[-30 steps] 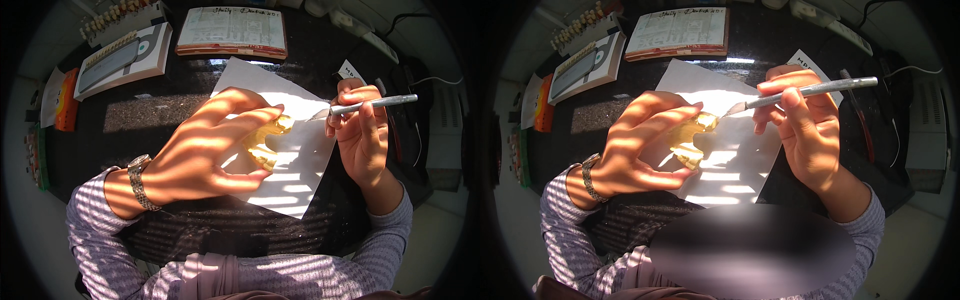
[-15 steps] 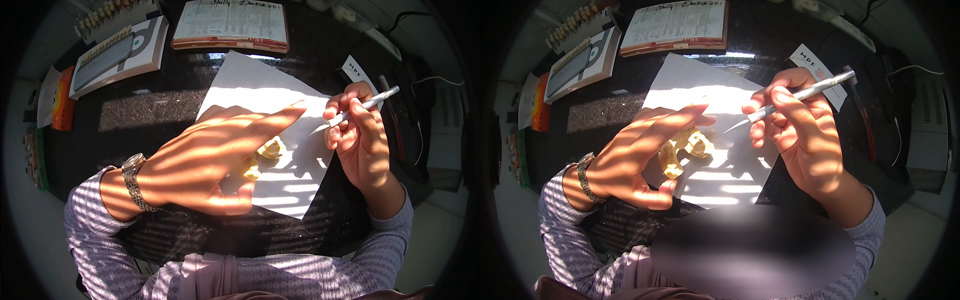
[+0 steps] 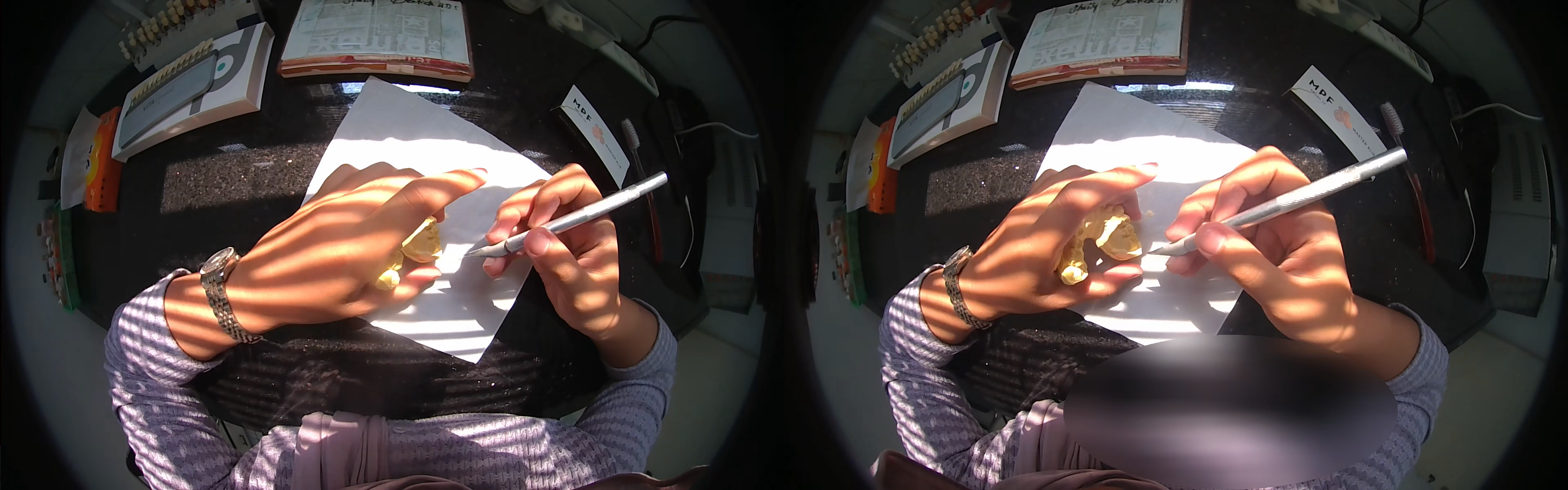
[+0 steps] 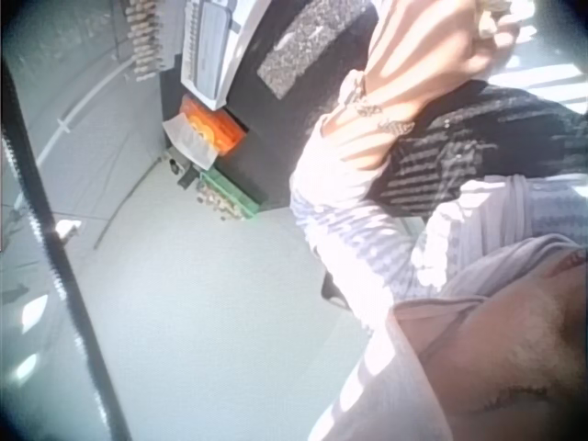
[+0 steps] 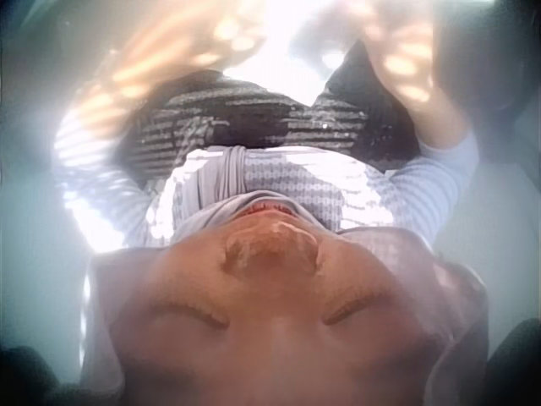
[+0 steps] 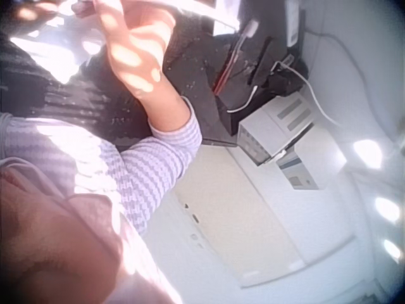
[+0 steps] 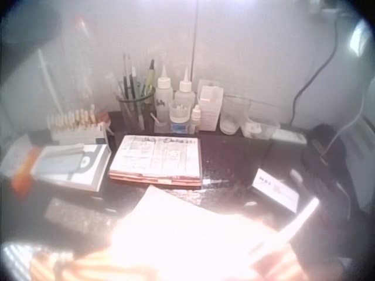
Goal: The person uses a metal tool to shape material on a dental model by hand while holding it over a piece of paper.
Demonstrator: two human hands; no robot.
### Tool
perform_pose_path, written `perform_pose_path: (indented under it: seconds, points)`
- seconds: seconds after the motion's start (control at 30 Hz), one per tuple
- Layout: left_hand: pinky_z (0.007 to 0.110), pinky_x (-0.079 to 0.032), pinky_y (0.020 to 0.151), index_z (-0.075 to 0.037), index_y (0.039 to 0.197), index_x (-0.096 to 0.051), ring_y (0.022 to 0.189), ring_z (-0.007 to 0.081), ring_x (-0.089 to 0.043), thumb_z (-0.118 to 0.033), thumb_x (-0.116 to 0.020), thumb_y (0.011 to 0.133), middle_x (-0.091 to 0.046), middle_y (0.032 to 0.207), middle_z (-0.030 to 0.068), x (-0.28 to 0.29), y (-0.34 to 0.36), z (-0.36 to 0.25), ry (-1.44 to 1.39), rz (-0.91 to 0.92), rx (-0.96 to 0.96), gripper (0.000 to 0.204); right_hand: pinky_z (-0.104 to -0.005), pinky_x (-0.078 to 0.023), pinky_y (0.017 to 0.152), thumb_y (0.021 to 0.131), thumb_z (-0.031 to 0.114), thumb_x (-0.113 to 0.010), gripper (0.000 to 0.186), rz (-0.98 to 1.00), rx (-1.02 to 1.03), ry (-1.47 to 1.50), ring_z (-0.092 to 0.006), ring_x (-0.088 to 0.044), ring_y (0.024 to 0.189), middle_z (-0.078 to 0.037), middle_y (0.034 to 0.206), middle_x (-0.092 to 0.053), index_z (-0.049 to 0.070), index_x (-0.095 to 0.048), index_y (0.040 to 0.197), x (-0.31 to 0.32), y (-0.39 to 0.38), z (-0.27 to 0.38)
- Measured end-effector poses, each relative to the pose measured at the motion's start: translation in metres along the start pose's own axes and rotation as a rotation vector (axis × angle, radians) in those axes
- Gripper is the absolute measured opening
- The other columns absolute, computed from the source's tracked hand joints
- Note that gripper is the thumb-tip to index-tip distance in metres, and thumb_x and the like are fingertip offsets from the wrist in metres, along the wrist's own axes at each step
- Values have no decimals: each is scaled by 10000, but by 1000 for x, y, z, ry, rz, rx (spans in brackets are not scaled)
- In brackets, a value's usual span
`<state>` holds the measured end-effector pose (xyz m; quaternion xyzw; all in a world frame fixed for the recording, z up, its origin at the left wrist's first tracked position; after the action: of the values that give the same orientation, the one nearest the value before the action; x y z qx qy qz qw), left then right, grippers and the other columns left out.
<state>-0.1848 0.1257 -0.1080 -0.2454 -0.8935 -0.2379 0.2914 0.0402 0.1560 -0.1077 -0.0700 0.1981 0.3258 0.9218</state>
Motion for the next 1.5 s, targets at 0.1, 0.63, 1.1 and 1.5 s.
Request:
perform_pose_path:
  seconds: [0.1,0.63,1.1,1.5]
  points:
    - [440,-520,940,-31,1370,-488,1052,321,-670,-148,-865,739,-631,1261,193,3,1,-3,28,19,40,745,-366,-627,893,942,-78,-576,148,51,-27,-47,-229,-661,1076,-144,1082,-615,-1,-535,1062,-2,3,-2]
    - [464,-524,938,-36,1459,-324,1125,347,-605,-14,-870,667,-494,1406,229,-2,-1,-3,76,-78,-100,961,-324,-587,849,827,-28,-747,179,52,13,-452,-220,-715,961,-138,1019,-724,-8,-713,1001,-8,2,-10]
    - [436,-539,872,-9,1378,-442,969,324,-694,-15,-833,720,-646,1213,224,-3,4,-4,27,-49,-78,765,-378,-594,865,806,-26,-749,167,245,313,-817,-294,-732,971,-172,983,-733,-47,-706,966,-11,6,-4]
    - [449,-525,940,-33,1317,-496,1052,312,-663,-65,-834,753,-624,1281,185,-4,1,-5,60,-55,-50,658,-392,-597,878,793,-60,-747,178,283,336,-824,-309,-726,991,-183,975,-724,-57,-692,963,-14,6,-2]
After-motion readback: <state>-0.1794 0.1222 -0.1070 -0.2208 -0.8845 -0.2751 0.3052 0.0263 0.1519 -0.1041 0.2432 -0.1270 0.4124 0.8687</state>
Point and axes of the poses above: each hand's wrist, its own y-axis towards the middle knuckle, its own x-axis out of the back of the hand, z = x × y, the point moved 2 cm from there along y, towards the middle knuckle
